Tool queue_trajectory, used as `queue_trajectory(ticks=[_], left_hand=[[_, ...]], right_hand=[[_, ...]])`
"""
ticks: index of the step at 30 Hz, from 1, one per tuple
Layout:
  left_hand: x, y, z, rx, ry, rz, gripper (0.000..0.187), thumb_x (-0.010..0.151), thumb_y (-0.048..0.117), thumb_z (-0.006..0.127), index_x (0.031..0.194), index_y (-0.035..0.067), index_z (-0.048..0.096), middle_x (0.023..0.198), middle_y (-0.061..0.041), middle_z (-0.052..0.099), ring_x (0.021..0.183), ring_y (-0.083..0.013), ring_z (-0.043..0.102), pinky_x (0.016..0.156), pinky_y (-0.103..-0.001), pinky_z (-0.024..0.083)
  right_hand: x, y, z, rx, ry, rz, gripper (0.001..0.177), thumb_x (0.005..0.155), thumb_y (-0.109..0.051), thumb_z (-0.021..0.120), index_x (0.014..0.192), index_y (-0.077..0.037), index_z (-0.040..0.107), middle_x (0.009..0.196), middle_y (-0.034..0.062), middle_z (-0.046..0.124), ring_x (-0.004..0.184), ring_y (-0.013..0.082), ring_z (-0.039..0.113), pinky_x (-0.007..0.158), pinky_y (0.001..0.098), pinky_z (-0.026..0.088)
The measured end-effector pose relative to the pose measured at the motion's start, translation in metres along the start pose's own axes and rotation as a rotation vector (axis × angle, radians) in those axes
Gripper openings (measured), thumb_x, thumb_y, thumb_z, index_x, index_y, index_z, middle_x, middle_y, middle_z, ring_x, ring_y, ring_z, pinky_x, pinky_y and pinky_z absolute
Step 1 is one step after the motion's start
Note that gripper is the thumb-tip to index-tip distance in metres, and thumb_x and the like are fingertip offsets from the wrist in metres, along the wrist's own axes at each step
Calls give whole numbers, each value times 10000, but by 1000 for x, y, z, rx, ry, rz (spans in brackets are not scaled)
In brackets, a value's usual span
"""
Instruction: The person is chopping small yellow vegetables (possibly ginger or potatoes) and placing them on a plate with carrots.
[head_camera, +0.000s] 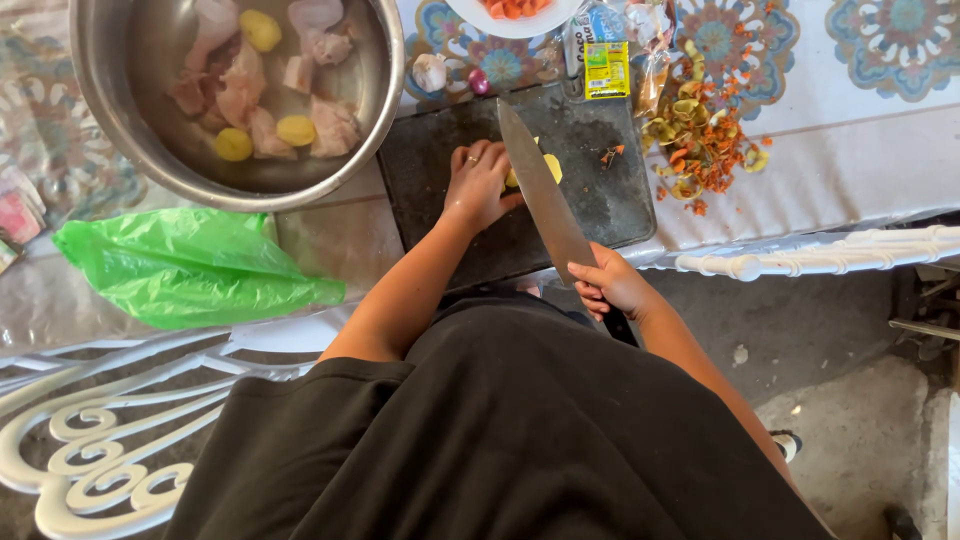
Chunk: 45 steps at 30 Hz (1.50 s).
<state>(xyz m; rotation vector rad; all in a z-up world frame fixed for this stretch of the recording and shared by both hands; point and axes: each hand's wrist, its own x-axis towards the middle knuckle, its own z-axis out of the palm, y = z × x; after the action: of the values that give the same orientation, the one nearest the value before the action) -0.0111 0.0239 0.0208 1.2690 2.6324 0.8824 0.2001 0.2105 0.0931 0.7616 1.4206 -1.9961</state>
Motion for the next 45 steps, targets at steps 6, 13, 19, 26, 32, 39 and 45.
queue_trajectory(ticks=[6,13,19,26,32,39,45], left_hand=[[-4,-24,25,91,141,194,240,881,214,764,1078,101,688,1111,-60,647,1097,-269,606,967,-462,424],[0,-46,26,48,114,297,174,912,193,744,1002,79,649,967,-87,602,823,-282,653,741,-435,538],[6,-65,63,77,199,227,181,867,228,712,941,92,618,901,-52,652,818,-264,689,616,-404,541],[29,-46,46,-2222,251,-770,315,1053,268,519,1164,-1,638,1077,-153,677,945,-281,663,821,-427,535],[59,-6,-11,-2413,178,-911,340,989,323,496,1153,52,620,1157,-138,679,1080,-307,688,975,-541,531],[119,-50,-3,-2204,85,-891,299,957,300,527,1041,37,642,983,-146,724,999,-321,729,881,-484,585],[226,-143,37,-2117,272,-956,125,904,198,570,827,101,589,729,-91,625,566,-198,609,442,-303,487]], right_hand=[[-4,-11,5,54,-80,36,392,988,-223,577,1354,-139,463,526,-34,369,336,74,378,352,292,411],[11,-10,-2,106,-128,73,408,985,-211,570,1376,-164,465,522,-34,358,336,75,380,349,288,402],[11,-20,0,131,-167,65,463,966,-214,594,1405,-168,458,524,-37,342,341,76,379,340,283,394],[9,-30,-4,224,-291,47,215,988,-194,612,1150,-98,506,539,-38,335,350,73,358,338,273,369],[15,-54,-3,136,-212,47,200,981,-199,608,1126,-108,505,538,-37,361,352,73,368,343,270,361],[24,-98,-1,61,15,21,322,961,-228,600,1267,-156,531,531,-41,384,342,70,361,355,276,362],[44,-110,-26,161,136,-141,254,971,-211,582,1196,-134,491,541,-39,390,345,89,378,363,305,388]])
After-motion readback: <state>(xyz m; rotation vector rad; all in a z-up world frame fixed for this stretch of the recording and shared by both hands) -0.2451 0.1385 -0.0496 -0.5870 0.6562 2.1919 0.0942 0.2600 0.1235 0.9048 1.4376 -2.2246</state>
